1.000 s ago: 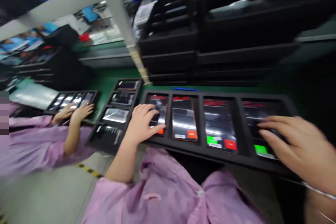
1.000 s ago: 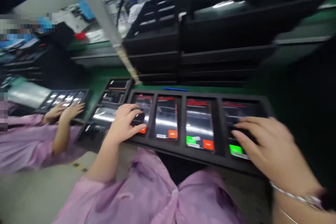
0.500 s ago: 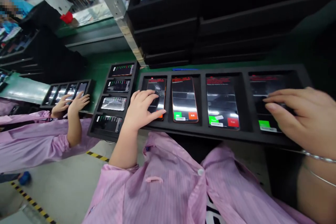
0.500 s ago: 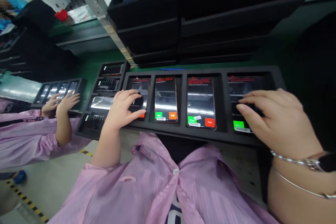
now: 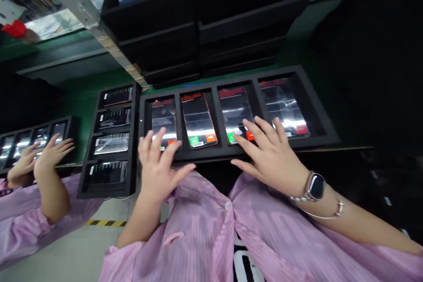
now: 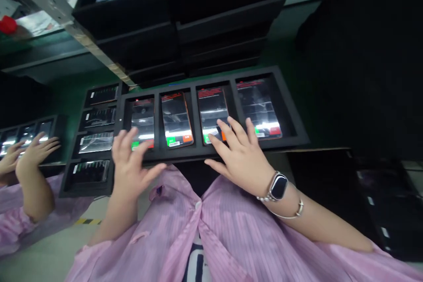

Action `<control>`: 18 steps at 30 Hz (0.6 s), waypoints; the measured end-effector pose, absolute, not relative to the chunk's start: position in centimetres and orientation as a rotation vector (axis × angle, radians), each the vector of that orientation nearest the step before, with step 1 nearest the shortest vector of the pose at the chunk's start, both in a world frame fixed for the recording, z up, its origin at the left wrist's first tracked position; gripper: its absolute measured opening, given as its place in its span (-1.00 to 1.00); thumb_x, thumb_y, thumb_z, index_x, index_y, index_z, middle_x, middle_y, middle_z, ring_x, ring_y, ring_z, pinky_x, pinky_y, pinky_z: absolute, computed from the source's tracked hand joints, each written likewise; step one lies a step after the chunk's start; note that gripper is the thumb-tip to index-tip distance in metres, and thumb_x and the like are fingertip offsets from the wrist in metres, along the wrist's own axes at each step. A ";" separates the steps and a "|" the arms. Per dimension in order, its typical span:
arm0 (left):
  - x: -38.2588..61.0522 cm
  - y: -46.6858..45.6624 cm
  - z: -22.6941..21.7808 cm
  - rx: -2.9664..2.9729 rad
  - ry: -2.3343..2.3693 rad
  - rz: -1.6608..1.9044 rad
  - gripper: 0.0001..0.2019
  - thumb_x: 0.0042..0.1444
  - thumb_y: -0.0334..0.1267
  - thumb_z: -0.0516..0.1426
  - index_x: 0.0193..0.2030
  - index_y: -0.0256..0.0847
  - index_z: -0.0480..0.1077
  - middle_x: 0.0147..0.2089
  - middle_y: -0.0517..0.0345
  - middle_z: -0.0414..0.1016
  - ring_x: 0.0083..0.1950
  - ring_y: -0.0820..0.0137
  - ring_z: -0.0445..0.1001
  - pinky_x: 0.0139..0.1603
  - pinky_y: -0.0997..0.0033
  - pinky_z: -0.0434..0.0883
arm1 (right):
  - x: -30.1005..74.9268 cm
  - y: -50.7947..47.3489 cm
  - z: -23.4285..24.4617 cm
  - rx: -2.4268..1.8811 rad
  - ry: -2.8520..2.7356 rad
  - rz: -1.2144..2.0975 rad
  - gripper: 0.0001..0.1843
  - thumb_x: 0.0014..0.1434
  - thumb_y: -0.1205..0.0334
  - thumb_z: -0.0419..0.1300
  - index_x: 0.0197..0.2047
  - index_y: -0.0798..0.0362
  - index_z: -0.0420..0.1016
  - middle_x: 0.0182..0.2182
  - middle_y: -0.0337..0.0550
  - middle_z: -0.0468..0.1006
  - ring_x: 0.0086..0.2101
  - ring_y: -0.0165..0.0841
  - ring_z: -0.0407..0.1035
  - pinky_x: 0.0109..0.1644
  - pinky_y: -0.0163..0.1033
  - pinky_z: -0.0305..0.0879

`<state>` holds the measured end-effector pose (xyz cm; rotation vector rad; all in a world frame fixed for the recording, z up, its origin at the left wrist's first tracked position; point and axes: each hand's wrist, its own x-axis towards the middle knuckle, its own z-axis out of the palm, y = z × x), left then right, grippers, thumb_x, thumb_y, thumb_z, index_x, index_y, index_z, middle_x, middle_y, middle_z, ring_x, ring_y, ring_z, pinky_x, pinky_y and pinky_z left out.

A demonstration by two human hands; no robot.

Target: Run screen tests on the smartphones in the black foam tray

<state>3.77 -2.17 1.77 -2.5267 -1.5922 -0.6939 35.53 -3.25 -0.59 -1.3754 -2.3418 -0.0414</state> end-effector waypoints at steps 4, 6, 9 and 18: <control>0.0 -1.9 1.5 -2.361 -1.809 -0.769 -0.51 0.32 0.00 0.24 0.30 -0.10 0.33 0.50 -0.21 0.23 0.57 -0.11 0.11 0.52 -0.29 0.13 | 37.5 -4.1 -0.3 -1.473 -2.237 -0.074 -0.35 0.41 -0.19 0.13 0.40 0.01 0.33 0.39 0.27 0.27 0.40 0.25 0.10 0.40 0.57 0.03; -1.2 -2.2 1.0 -2.405 -1.894 -0.739 -0.52 0.36 -0.02 0.18 0.33 -0.14 0.29 0.44 -0.23 0.33 0.49 -0.02 0.29 0.47 -0.16 0.26 | 39.3 -4.7 -0.2 -1.531 -2.140 -0.148 -0.27 0.41 -0.20 0.12 0.46 0.07 0.24 0.35 0.33 0.32 0.37 0.31 0.15 0.39 0.57 0.07; -1.8 -2.8 0.2 -2.453 -1.935 -0.778 -0.54 0.40 0.00 0.12 0.32 -0.17 0.29 0.44 -0.24 0.34 0.44 0.06 0.38 0.40 -0.01 0.38 | 41.6 -5.2 -1.1 -1.574 -2.098 -0.237 -0.24 0.41 -0.21 0.10 0.51 0.00 0.19 0.38 0.30 0.28 0.37 0.40 0.12 0.35 0.60 0.13; -1.4 -2.9 0.2 -2.409 -1.894 -0.736 -0.61 0.40 -0.05 0.13 0.26 -0.16 0.44 0.46 -0.21 0.32 0.51 0.00 0.27 0.48 -0.09 0.28 | 41.5 -5.3 -1.3 -1.521 -2.060 -0.099 -0.24 0.41 -0.12 0.14 0.54 0.00 0.13 0.32 0.31 0.34 0.37 0.33 0.16 0.39 0.54 0.13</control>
